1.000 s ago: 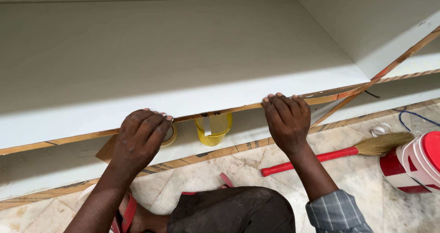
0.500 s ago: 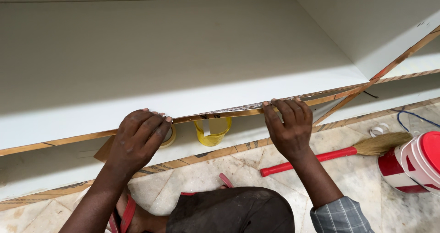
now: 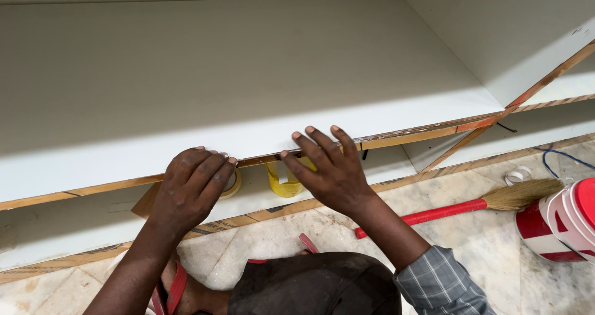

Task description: The person scrapes a white plastic strip with a metal tool, then applies glue to the strip and presses it onto the edge of a wooden shelf. The person smooths the strip along the edge to secure it in place.

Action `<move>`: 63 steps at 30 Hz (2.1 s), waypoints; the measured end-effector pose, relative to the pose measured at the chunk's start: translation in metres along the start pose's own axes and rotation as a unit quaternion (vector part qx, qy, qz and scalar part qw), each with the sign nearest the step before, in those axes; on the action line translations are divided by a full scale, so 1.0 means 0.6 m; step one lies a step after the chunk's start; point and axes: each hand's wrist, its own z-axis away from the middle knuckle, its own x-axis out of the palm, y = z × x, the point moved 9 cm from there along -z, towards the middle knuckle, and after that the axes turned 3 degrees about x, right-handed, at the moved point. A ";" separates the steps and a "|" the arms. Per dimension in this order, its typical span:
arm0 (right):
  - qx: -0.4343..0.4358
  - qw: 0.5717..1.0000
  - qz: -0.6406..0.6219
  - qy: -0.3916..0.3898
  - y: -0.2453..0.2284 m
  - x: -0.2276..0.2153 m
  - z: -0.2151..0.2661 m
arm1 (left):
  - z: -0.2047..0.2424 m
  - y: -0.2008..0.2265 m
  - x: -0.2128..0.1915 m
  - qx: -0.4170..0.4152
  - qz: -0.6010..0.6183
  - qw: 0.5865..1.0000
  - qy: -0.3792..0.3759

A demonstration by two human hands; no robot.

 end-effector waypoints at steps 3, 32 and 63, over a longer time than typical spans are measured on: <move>0.026 0.999 -0.019 -0.017 0.021 -0.002 0.006 | 0.000 0.000 0.000 0.001 0.002 1.000 0.005; -0.005 1.000 0.012 -0.004 -0.001 -0.007 0.010 | -0.008 0.003 -0.012 0.015 0.035 0.999 0.009; 0.403 0.898 -0.165 0.057 0.273 -0.079 0.243 | 0.001 -0.004 0.012 0.000 0.053 0.998 -0.028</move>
